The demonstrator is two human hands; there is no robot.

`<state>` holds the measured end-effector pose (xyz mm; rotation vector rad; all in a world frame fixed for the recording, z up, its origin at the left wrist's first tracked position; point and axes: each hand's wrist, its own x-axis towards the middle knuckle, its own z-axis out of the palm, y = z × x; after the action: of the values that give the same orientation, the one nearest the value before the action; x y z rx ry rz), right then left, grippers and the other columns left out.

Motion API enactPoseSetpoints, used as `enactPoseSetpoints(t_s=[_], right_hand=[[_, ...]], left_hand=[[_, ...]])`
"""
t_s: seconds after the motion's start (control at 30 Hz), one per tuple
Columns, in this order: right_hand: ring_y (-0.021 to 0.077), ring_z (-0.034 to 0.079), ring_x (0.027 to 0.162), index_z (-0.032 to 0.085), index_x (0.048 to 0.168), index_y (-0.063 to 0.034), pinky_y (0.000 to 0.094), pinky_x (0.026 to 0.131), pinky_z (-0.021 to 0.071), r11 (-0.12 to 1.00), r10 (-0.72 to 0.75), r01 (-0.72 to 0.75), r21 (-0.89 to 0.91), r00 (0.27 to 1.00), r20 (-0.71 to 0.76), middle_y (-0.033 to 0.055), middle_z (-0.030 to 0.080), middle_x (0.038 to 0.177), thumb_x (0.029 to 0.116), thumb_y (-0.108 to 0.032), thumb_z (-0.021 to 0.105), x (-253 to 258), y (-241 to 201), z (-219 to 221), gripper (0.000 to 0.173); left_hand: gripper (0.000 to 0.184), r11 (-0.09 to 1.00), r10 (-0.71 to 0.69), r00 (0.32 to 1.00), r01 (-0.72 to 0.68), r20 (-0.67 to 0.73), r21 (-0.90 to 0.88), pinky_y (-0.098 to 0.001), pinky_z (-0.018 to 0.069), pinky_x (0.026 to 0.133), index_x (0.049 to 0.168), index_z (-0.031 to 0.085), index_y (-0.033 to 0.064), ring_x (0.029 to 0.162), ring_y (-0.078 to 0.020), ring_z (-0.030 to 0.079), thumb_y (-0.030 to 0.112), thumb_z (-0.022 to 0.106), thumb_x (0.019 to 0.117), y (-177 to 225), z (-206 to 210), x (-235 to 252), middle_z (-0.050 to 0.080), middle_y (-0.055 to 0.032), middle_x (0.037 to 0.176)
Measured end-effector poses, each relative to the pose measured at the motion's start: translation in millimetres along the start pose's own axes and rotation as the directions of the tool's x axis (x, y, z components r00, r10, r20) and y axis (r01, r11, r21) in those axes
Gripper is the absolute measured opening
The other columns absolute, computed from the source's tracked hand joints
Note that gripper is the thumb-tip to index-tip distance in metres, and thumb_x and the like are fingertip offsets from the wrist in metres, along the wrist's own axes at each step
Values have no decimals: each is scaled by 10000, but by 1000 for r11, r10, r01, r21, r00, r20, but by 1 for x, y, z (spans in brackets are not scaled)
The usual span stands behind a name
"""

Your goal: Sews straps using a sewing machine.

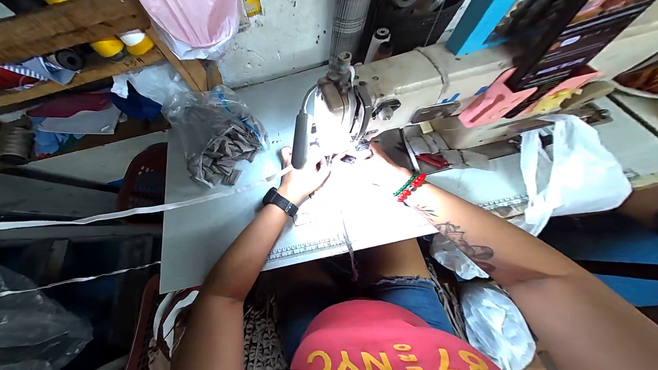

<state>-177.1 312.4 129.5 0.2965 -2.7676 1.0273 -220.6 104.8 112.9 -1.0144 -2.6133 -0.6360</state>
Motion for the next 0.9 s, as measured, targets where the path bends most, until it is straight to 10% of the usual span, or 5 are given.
enactPoseSetpoints(t_s=[0.53,0.67,0.8,0.9], right_hand=[[378,675,980,751,975,41,508,963,474,990,-119,113,-86,990,-71,231,729,964,921,-143,681,-1,-1,-1,205],[383,636,1150,757,1092,-26,531,1046,437,941,-189,185,-284,982,14,199,723,1110,977,-81,633,-27,1,-17,178],[416,672,1027,729,962,31,582,934,513,922,-247,103,-372,899,-363,242,711,1012,1025,-242,584,-101,42,-70,315],[430,530,1320,591,1373,-24,599,1101,411,892,2,-237,-385,854,-521,257,565,1401,1082,-373,482,-141,81,-125,467]], left_hand=[[194,999,33,999,-32,-23,30,-486,345,1004,939,762,195,1049,-209,616,298,599,955,-12,4,5,718,3,953],[293,998,55,998,-56,29,36,-543,310,1081,992,756,190,1115,-237,596,453,634,945,-10,2,-1,711,-13,1030],[371,997,-19,998,14,64,74,-543,308,1056,1010,738,205,1092,-244,589,546,647,897,-4,3,0,687,-23,1027],[385,993,-57,995,48,77,108,-558,296,1068,1006,742,215,1107,-247,590,568,634,898,-1,3,0,694,-24,1029]])
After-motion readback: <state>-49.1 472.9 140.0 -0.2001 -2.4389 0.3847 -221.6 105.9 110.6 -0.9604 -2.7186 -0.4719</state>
